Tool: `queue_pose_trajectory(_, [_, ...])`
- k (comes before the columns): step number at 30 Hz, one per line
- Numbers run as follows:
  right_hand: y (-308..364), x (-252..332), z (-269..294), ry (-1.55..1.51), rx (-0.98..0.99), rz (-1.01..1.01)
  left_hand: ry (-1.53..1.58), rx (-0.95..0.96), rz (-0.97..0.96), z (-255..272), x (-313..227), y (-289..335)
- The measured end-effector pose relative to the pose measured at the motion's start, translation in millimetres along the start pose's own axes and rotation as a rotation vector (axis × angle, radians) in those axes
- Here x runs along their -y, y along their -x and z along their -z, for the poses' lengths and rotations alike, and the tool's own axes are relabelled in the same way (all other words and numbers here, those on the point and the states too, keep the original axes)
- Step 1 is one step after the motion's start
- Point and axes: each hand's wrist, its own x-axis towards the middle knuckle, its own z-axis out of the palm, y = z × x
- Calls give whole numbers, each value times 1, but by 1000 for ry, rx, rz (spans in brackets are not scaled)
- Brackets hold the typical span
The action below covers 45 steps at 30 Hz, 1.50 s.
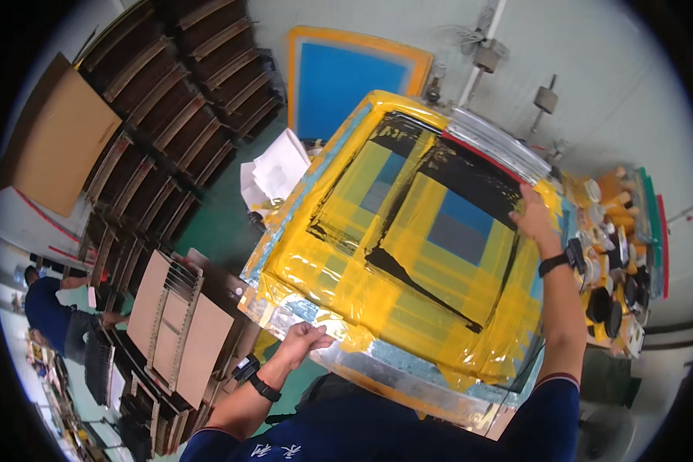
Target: Applying ink to plates using a manual screen printing press and squeegee.
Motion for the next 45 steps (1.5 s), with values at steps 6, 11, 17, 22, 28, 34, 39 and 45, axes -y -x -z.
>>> queue_pose_trajectory(6, [-117,-52,-30,562,-227,23,4,-29,38,3,2,-1])
queue_pose_trajectory(11, [-142,-38,-34,188,-2,-73,-21,-51,70,10,3,3])
queue_pose_trajectory(17, [-99,-5,-33,-24,0,8,-54,-17,46,13,1,5])
queue_pose_trajectory(22, [-26,49,-23,-125,42,114,-27,-8,20,7,-4,0])
queue_pose_trajectory(28, [112,146,-10,-190,24,134,-25,24,6,3,-7,-1])
queue_pose_trajectory(34, [187,192,5,-185,-108,12,-471,137,153,0,-47,12])
queue_pose_trajectory(39, [231,220,-1,-169,-87,-2,-1178,96,-1262,-86,-108,21])
queue_pose_trajectory(45, [240,185,7,-15,127,-43,-1638,308,-1289,-133,-133,-69])
